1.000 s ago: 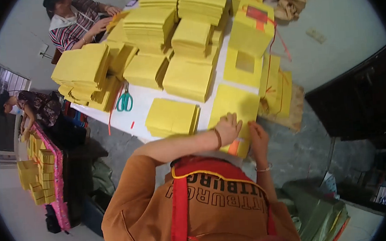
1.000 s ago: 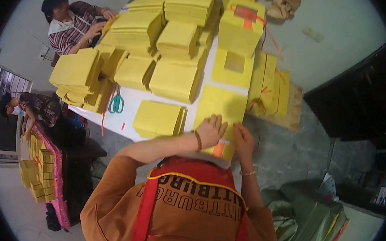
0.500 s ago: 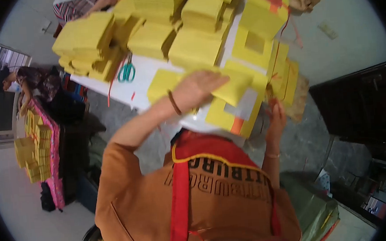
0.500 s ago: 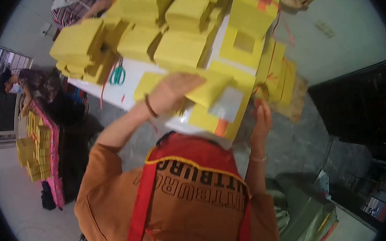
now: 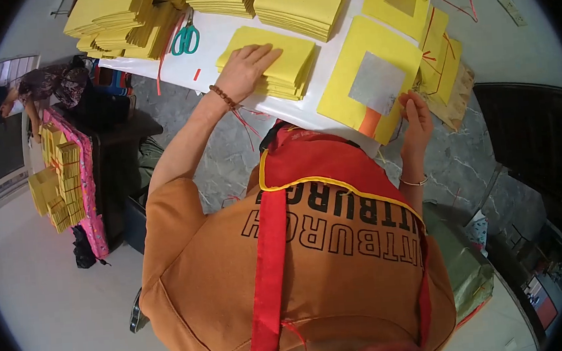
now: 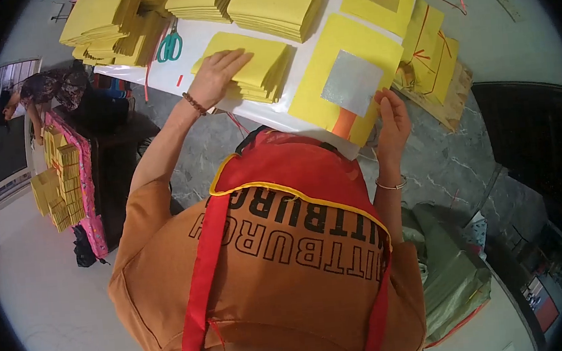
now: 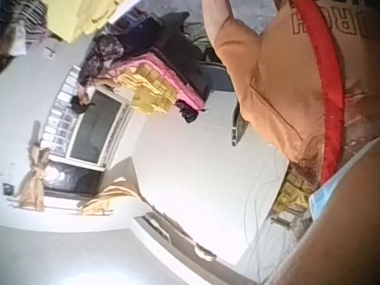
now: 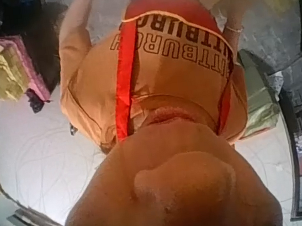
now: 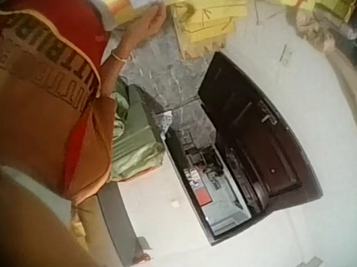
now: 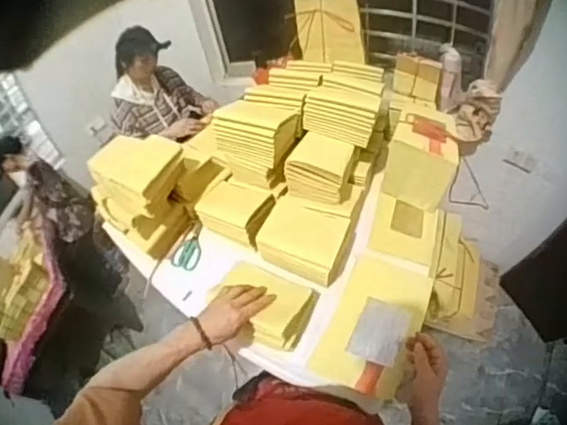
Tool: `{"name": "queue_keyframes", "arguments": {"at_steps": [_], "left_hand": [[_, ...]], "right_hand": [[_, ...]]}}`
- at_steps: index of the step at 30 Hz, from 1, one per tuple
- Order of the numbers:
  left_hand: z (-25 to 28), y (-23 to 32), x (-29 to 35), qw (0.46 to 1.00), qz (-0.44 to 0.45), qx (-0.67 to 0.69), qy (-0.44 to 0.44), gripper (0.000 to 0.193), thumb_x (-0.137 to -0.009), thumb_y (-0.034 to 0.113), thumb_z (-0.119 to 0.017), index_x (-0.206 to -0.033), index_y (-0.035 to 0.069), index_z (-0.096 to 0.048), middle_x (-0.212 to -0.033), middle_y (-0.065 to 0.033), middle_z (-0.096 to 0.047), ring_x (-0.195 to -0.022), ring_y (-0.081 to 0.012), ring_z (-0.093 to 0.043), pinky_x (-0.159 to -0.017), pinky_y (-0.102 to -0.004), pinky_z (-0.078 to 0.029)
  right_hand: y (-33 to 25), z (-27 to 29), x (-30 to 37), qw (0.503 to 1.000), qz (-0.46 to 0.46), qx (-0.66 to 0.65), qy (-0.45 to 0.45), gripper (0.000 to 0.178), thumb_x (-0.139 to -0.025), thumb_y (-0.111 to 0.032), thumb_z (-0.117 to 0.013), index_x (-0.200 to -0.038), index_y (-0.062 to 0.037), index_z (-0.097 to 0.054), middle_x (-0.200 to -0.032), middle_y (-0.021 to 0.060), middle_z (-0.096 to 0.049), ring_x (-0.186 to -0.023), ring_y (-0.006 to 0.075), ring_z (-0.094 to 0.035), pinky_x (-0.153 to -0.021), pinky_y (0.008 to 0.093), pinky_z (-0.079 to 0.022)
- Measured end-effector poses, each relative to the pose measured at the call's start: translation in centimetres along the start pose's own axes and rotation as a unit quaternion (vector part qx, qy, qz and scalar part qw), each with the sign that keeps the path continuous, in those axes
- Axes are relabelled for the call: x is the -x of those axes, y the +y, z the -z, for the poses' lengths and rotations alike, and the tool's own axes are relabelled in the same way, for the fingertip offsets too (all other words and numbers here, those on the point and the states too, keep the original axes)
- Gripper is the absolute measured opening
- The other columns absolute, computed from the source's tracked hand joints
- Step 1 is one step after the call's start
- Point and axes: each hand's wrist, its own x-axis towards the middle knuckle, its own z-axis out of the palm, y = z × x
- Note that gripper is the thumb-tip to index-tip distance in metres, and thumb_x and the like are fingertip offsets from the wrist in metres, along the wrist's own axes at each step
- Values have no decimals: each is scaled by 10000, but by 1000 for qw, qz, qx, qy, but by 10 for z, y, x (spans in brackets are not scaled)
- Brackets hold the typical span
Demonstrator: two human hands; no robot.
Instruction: Folding and stacking sheets of yellow ritual paper at a workspace table.
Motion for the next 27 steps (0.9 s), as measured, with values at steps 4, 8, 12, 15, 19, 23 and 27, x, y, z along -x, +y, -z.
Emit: {"name": "queue_keyframes", "arguments": {"at_steps": [4,8,12,15,19,23,27], "left_hand": [[-26,-7,6,999,-9,-41,-11,611,-722,41,-540,-1319,119,-439,-1319,-111,-464,-1127,-291,-470,-935,-392,-391],[-34,5,17,996,6,-82,-34,642,-764,91,-508,-1375,72,-312,-1413,-159,-306,-1235,-305,-357,-1010,-428,-314],[-40,12,18,995,18,-89,-31,672,-755,89,-517,-1385,50,-286,-1434,-171,-270,-1263,-307,-327,-1033,-430,-286],[-27,10,16,997,20,-68,-42,735,-715,111,-583,-1385,55,-287,-1427,-165,-279,-1261,-312,-327,-1033,-434,-284],[-7,6,7,997,7,-1,-81,861,-624,128,-674,-1386,54,-280,-1419,-159,-283,-1268,-326,-311,-1032,-443,-282],[16,19,-6,997,-29,29,-69,845,-626,111,-673,-1381,54,-299,-1405,-170,-306,-1256,-348,-326,-1026,-450,-292],[20,65,-32,981,-91,170,-28,644,-705,122,-643,-1307,38,-432,-1331,-180,-420,-1216,-352,-384,-1011,-435,-315]], "right_hand": [[-3,-3,0,1000,-8,6,-6,250,-926,-109,-513,-1136,15,-563,-1063,82,-616,-982,133,-566,-881,264,-431],[1,-2,0,1000,-4,17,-3,245,-927,-99,-506,-1130,27,-562,-1058,85,-616,-980,132,-568,-886,265,-430],[3,-1,3,996,44,82,-5,237,-897,-123,-553,-1096,0,-592,-1054,68,-623,-991,150,-568,-869,270,-432],[3,2,-1,956,161,244,-20,247,-831,-139,-620,-1056,-38,-622,-1059,71,-629,-1039,228,-560,-884,326,-428],[16,11,-7,852,294,431,-46,266,-737,-140,-676,-998,-95,-651,-1095,78,-619,-1136,337,-493,-938,422,-394],[21,11,-5,861,297,411,-40,242,-729,-145,-687,-967,-116,-658,-1126,58,-609,-1153,326,-483,-951,426,-388],[18,10,-1,864,302,401,-46,237,-716,-157,-698,-945,-104,-663,-1153,70,-596,-1144,332,-486,-960,423,-383]]}}
